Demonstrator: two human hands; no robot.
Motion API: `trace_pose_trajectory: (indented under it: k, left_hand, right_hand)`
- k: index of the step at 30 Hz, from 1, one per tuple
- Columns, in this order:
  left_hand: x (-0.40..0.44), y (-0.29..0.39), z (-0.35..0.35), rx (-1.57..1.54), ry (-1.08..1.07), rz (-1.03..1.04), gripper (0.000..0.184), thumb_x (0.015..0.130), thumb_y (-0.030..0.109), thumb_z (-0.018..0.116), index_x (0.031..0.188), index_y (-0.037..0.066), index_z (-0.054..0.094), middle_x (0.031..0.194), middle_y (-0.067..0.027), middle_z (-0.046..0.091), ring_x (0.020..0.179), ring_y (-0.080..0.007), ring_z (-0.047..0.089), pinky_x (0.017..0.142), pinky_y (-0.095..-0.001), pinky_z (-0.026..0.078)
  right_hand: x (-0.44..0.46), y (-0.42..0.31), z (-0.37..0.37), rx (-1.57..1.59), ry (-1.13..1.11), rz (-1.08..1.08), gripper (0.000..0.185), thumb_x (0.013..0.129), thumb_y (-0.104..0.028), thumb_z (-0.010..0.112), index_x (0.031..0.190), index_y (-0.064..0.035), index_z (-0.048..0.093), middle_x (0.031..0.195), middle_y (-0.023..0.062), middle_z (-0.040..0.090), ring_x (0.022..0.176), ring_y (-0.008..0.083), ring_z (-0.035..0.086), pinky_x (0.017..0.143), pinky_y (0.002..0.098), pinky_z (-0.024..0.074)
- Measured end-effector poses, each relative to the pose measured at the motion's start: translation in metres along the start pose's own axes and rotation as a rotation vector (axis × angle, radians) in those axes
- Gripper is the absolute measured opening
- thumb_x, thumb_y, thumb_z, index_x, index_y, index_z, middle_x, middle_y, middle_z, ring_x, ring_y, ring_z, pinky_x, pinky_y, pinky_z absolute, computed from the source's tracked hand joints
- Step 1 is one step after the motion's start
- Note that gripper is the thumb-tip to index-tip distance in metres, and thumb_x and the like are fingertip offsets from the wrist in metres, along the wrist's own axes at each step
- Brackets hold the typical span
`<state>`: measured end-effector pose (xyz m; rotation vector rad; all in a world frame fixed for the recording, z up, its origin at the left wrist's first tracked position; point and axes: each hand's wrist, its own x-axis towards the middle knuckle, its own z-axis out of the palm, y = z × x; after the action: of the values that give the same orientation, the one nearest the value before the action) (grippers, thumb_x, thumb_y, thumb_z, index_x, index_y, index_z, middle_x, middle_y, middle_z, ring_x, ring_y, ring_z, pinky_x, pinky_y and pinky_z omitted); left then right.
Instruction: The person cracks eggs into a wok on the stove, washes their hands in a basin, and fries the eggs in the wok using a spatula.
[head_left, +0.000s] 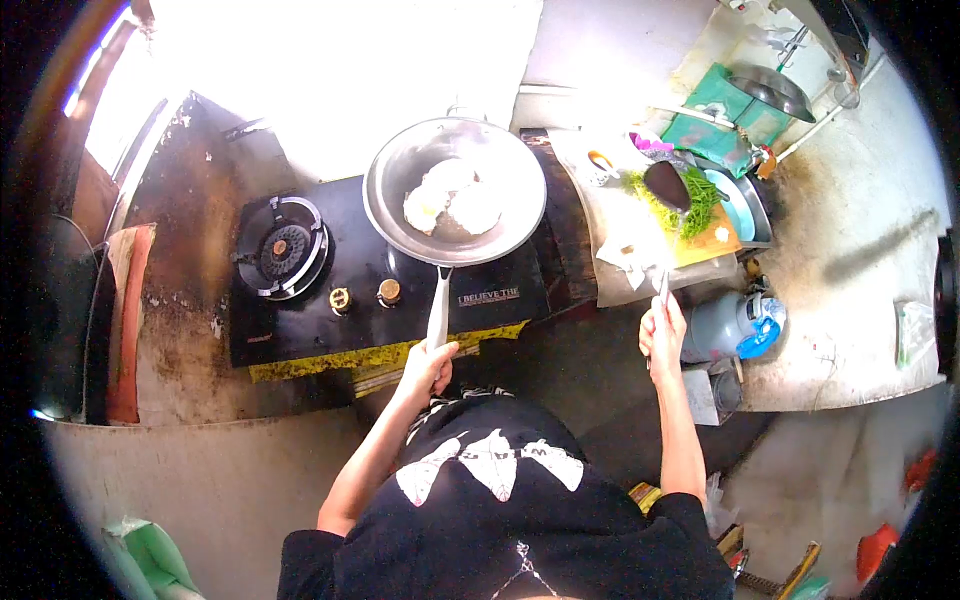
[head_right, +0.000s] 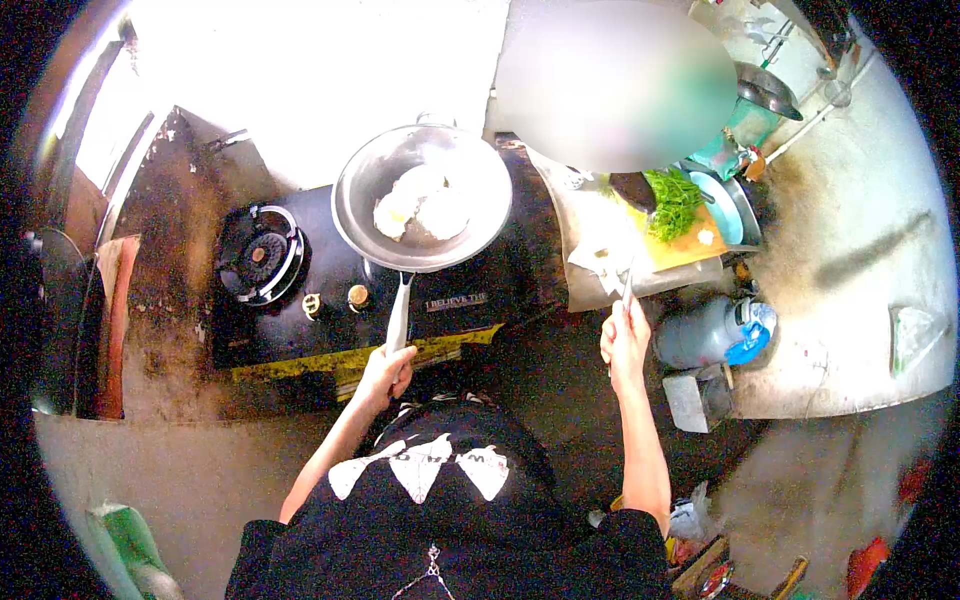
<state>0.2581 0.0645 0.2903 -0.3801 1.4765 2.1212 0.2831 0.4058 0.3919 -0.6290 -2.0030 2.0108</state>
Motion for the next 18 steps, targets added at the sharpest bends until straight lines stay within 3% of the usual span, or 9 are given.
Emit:
trace_pose_trajectory:
  k: [3,5,6,8,9,10,12,14,18]
  left_hand:
    - [0.000,-0.001,-0.004,0.083,-0.041,-0.047,0.023,0.083,0.020,0.060,0.087,0.003,0.045,0.055,-0.0003,0.044,0.039,-0.0113,0.040,0.035,-0.0246,0.033]
    - [0.001,-0.005,0.000,0.631,0.323,0.550,0.034,0.077,0.018,0.067,0.099,0.000,0.048,0.077,-0.0105,0.055,0.065,-0.0217,0.055,0.061,-0.0330,0.047]
    - [-0.006,0.011,0.010,0.643,0.295,0.552,0.034,0.077,0.018,0.067,0.099,0.000,0.048,0.077,-0.0105,0.055,0.065,-0.0217,0.055,0.061,-0.0330,0.047]
    - [-0.025,0.046,0.028,0.940,0.292,0.963,0.046,0.072,0.010,0.069,0.112,0.003,0.050,0.112,-0.0140,0.053,0.107,-0.0262,0.049,0.093,-0.0368,0.037]
    - [-0.025,0.051,0.033,0.949,0.102,0.931,0.048,0.074,0.008,0.067,0.117,0.002,0.048,0.116,-0.0129,0.052,0.106,-0.0237,0.050,0.091,-0.0350,0.038]
    - [-0.021,0.047,0.041,0.612,-0.173,0.517,0.048,0.077,0.011,0.066,0.120,0.002,0.047,0.123,-0.0111,0.050,0.109,-0.0199,0.048,0.092,-0.0327,0.039]
    - [-0.019,0.041,0.077,0.211,-0.424,0.252,0.045,0.081,0.013,0.065,0.121,0.002,0.048,0.126,-0.0089,0.048,0.112,-0.0174,0.047,0.094,-0.0306,0.038]
    - [-0.016,0.031,0.101,0.177,-0.455,0.366,0.036,0.087,0.017,0.057,0.120,0.002,0.050,0.125,-0.0086,0.048,0.109,-0.0164,0.049,0.093,-0.0289,0.039]
    - [-0.017,0.039,0.120,0.084,-0.196,0.392,0.032,0.093,0.024,0.047,0.111,-0.002,0.055,0.112,-0.0094,0.059,0.100,-0.0152,0.056,0.087,-0.0262,0.043]
  right_hand:
    - [-0.011,0.010,0.000,0.005,0.042,-0.045,0.022,0.093,-0.018,0.045,0.114,-0.0110,0.049,0.059,-0.0053,0.035,0.041,0.0013,0.031,0.033,0.0168,0.0248]
    - [-0.018,0.021,-0.001,-0.223,0.084,-0.162,0.022,0.087,-0.008,0.051,0.109,-0.0081,0.053,0.062,-0.0040,0.040,0.047,0.0032,0.036,0.040,0.0204,0.0312]
    - [-0.020,0.022,0.006,-0.550,0.137,-0.510,0.022,0.083,-0.006,0.053,0.105,-0.0062,0.055,0.063,-0.0030,0.043,0.050,0.0063,0.039,0.045,0.0233,0.0359]
    - [-0.039,0.015,0.026,-0.614,0.094,-0.473,0.017,0.082,-0.006,0.054,0.099,-0.0069,0.056,0.059,0.0050,0.052,0.048,0.0115,0.049,0.047,0.0272,0.0413]
    - [-0.043,0.021,0.040,-0.638,0.068,-0.504,0.012,0.082,-0.008,0.056,0.094,-0.0070,0.056,0.058,0.0084,0.055,0.047,0.0156,0.053,0.045,0.0303,0.0427]
    - [-0.046,0.023,0.055,-0.642,0.011,-0.549,0.011,0.082,-0.010,0.057,0.092,-0.0074,0.055,0.057,0.0097,0.056,0.046,0.0211,0.056,0.043,0.0336,0.0437]
    - [-0.055,0.028,0.088,-0.749,-0.087,-0.603,0.017,0.077,-0.012,0.059,0.092,-0.0084,0.052,0.063,0.0133,0.058,0.053,0.0297,0.059,0.046,0.0414,0.0471]
    - [-0.059,0.034,0.114,-0.710,-0.197,-0.740,0.019,0.073,-0.014,0.060,0.088,-0.0073,0.051,0.066,0.0144,0.058,0.058,0.0323,0.060,0.050,0.0433,0.0484]
    - [-0.058,0.012,0.111,-0.673,-0.387,-0.613,0.029,0.069,-0.013,0.067,0.092,-0.0025,0.052,0.085,0.0159,0.060,0.077,0.0329,0.061,0.067,0.0402,0.0496]
